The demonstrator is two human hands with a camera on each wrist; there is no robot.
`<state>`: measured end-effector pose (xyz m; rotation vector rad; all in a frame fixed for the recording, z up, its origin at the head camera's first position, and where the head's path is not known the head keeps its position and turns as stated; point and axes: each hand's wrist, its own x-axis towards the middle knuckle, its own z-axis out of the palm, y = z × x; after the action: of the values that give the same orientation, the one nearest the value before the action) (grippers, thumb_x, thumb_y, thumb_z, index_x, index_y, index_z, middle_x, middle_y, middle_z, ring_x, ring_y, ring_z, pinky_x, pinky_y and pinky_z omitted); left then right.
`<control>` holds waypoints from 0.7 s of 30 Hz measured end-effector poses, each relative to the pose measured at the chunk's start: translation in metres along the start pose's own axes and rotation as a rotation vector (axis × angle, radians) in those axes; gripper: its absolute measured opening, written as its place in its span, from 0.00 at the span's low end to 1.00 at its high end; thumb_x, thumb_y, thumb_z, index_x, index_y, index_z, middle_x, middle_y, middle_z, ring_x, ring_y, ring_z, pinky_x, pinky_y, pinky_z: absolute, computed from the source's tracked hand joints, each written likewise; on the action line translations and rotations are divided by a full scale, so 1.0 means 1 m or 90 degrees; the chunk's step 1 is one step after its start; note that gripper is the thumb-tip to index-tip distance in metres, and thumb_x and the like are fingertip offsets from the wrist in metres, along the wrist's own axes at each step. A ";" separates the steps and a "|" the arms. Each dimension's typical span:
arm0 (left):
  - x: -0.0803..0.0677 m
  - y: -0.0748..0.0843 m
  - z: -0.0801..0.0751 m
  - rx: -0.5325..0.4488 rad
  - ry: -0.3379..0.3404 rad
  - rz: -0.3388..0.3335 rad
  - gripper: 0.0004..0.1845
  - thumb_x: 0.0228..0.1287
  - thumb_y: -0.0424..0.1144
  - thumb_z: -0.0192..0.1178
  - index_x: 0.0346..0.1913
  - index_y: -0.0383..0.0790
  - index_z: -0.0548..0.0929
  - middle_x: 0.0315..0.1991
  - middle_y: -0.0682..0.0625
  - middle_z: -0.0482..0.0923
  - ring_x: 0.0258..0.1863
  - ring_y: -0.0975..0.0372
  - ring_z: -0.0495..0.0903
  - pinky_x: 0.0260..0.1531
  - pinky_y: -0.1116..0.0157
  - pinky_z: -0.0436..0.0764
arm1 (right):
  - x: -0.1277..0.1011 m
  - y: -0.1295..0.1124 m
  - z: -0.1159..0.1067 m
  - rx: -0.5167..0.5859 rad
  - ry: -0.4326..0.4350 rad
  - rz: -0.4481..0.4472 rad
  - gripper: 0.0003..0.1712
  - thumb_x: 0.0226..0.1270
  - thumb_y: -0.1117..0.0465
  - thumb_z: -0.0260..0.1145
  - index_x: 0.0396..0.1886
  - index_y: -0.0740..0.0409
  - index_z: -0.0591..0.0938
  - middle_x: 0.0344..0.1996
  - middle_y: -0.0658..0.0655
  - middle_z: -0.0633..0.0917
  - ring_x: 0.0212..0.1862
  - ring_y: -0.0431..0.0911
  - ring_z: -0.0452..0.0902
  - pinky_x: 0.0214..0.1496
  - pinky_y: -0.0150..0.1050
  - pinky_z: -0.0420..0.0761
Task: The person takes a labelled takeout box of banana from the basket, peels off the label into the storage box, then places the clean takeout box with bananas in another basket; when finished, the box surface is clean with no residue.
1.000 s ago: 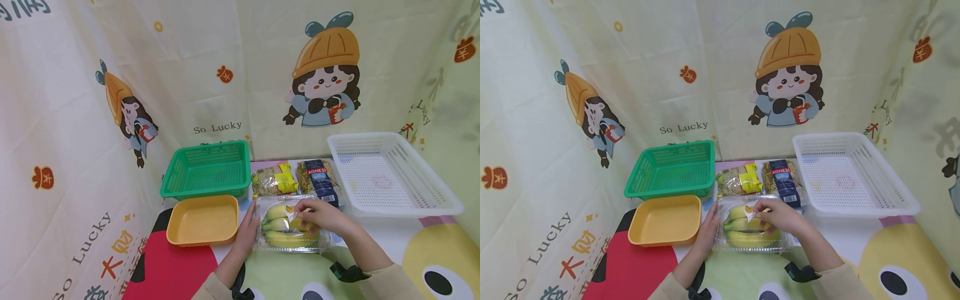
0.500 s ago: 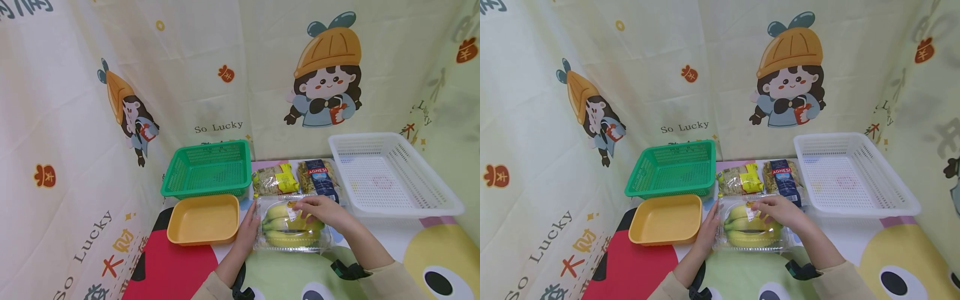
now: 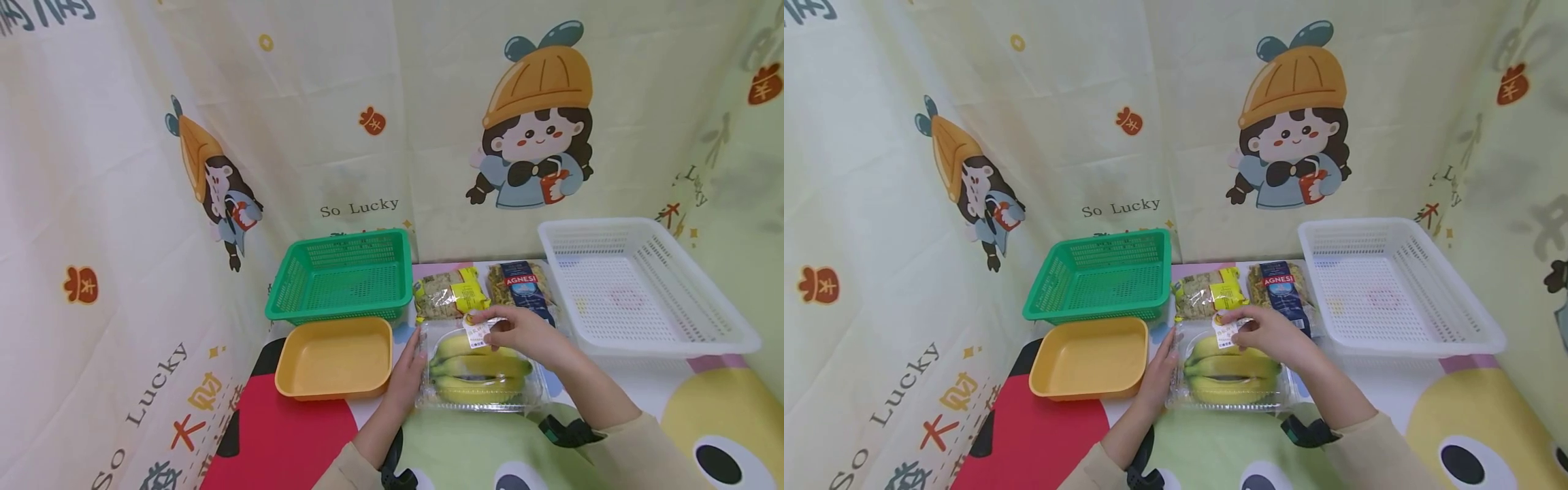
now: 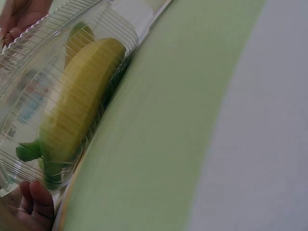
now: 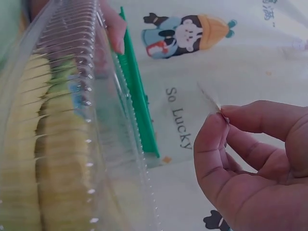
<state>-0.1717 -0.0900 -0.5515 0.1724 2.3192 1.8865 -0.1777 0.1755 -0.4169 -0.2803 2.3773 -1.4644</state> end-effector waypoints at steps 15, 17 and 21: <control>0.000 0.005 0.000 -0.005 0.008 -0.011 0.31 0.76 0.55 0.44 0.79 0.60 0.53 0.78 0.51 0.56 0.77 0.50 0.53 0.74 0.43 0.55 | 0.046 -0.040 0.032 -0.010 -0.077 -0.067 0.22 0.67 0.55 0.67 0.59 0.36 0.81 0.56 0.51 0.81 0.40 0.48 0.83 0.52 0.49 0.82; 0.002 0.003 0.000 0.001 0.012 0.000 0.31 0.77 0.54 0.44 0.78 0.56 0.55 0.78 0.49 0.57 0.77 0.51 0.54 0.74 0.44 0.56 | 0.056 -0.048 0.038 0.003 -0.100 -0.094 0.22 0.67 0.57 0.67 0.60 0.38 0.81 0.58 0.52 0.81 0.40 0.49 0.83 0.51 0.49 0.82; 0.005 -0.002 -0.001 0.016 0.018 0.026 0.31 0.77 0.51 0.44 0.78 0.49 0.57 0.77 0.48 0.57 0.77 0.52 0.55 0.74 0.46 0.58 | 0.076 -0.059 0.053 0.015 -0.135 -0.102 0.21 0.66 0.57 0.67 0.59 0.35 0.82 0.57 0.49 0.81 0.42 0.49 0.83 0.52 0.49 0.82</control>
<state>-0.1762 -0.0901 -0.5538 0.1984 2.3768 1.8914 -0.2285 0.0797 -0.4000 -0.6011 2.2098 -1.4509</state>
